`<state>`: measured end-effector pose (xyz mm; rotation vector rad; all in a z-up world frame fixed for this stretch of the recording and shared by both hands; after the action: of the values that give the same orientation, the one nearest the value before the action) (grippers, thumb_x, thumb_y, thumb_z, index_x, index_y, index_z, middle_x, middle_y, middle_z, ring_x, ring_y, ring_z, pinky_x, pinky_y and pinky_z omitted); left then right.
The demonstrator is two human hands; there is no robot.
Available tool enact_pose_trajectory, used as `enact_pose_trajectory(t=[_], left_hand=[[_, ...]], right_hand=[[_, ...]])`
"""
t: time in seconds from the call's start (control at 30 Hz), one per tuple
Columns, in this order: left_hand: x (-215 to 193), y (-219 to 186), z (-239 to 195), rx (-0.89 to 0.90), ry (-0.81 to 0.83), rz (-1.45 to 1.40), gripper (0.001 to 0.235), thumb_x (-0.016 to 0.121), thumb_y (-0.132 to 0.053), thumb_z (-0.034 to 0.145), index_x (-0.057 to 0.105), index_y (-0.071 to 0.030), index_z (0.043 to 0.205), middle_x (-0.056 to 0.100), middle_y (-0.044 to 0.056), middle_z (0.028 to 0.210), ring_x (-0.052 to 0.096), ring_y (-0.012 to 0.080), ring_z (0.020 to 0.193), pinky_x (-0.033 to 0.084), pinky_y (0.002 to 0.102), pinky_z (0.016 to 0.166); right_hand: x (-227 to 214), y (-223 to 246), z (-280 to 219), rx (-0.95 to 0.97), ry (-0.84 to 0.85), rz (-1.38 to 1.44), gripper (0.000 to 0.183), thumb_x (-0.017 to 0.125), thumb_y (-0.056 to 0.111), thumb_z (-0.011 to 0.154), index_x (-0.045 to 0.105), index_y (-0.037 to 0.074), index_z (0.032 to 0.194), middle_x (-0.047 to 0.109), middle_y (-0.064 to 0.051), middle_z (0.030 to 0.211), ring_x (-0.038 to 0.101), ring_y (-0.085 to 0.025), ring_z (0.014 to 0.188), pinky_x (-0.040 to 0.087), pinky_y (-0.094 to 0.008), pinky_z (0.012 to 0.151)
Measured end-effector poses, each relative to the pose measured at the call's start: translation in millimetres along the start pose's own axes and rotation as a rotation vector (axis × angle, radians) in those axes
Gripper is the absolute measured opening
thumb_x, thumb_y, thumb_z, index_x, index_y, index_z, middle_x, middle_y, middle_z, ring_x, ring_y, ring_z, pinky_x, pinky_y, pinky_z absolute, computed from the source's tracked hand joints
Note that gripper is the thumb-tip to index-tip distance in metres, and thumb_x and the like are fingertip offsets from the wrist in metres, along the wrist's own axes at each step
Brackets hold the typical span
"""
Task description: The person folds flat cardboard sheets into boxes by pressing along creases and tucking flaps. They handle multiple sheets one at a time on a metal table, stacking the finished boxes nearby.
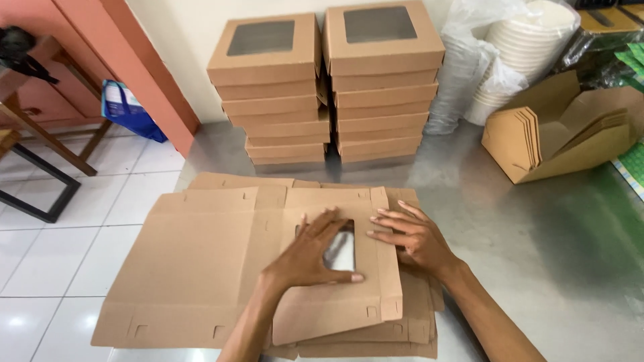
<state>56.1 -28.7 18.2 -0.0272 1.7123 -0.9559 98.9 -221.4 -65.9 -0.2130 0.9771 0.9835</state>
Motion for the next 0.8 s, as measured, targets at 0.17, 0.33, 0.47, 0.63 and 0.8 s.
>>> enact_pose_trajectory(t=[0.17,0.33,0.47,0.63,0.8], left_hand=[[23,28,-33,-0.118,0.118,0.089,0.124,0.062,-0.079,0.077,0.001,-0.014,0.163,-0.012,0.012,0.172,-0.012,0.0276,0.158,-0.011,0.051,0.123],[85,37,-86,-0.084,0.127,0.134,0.136,0.081,-0.075,0.084,-0.008,-0.009,0.164,-0.014,0.013,0.173,-0.016,0.0283,0.158,-0.011,0.053,0.121],[104,63,-126,0.007,-0.572,0.567,0.124,0.079,-0.061,0.057,0.029,-0.016,0.162,0.031,0.004,0.169,0.026,0.0216,0.158,0.015,0.049,0.129],[69,47,-148,0.043,-0.829,0.233,0.077,0.051,-0.011,0.066,0.062,-0.014,0.142,0.063,0.002,0.148,0.056,0.0177,0.142,0.034,0.043,0.122],[22,32,-154,0.127,-0.918,0.215,0.056,0.074,0.0,0.073,0.067,-0.006,0.128,0.074,0.009,0.13,0.072,0.0238,0.124,0.054,0.047,0.112]], right_hand=[[-36,47,16,-0.187,-0.147,-0.019,0.056,0.055,-0.018,0.082,0.075,0.017,0.122,0.073,-0.005,0.127,0.068,-0.028,0.123,0.053,-0.049,0.109],[-43,59,23,-0.172,-0.228,0.015,0.029,0.076,0.0,0.089,0.076,0.013,0.115,0.076,-0.005,0.117,0.074,-0.028,0.112,0.061,-0.043,0.099],[-39,58,24,-0.1,-0.236,0.032,0.022,0.077,0.007,0.087,0.076,0.009,0.109,0.078,-0.004,0.112,0.074,-0.025,0.111,0.061,-0.039,0.097],[-35,60,20,-0.097,-0.251,0.024,0.027,0.086,0.008,0.081,0.076,0.008,0.106,0.079,-0.004,0.107,0.076,-0.024,0.105,0.064,-0.037,0.091],[-44,61,17,-0.074,-0.308,0.117,0.023,0.073,0.003,0.089,0.074,0.004,0.112,0.078,-0.008,0.11,0.077,-0.025,0.106,0.066,-0.035,0.09]])
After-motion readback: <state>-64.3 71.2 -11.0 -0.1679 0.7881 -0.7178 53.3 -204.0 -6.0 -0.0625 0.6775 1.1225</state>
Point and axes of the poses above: each hand's wrist, its own z-axis towards the middle knuckle, its own x-axis out of the palm, y = z × x, the point moved 8 cm from there along z, towards the middle knuckle
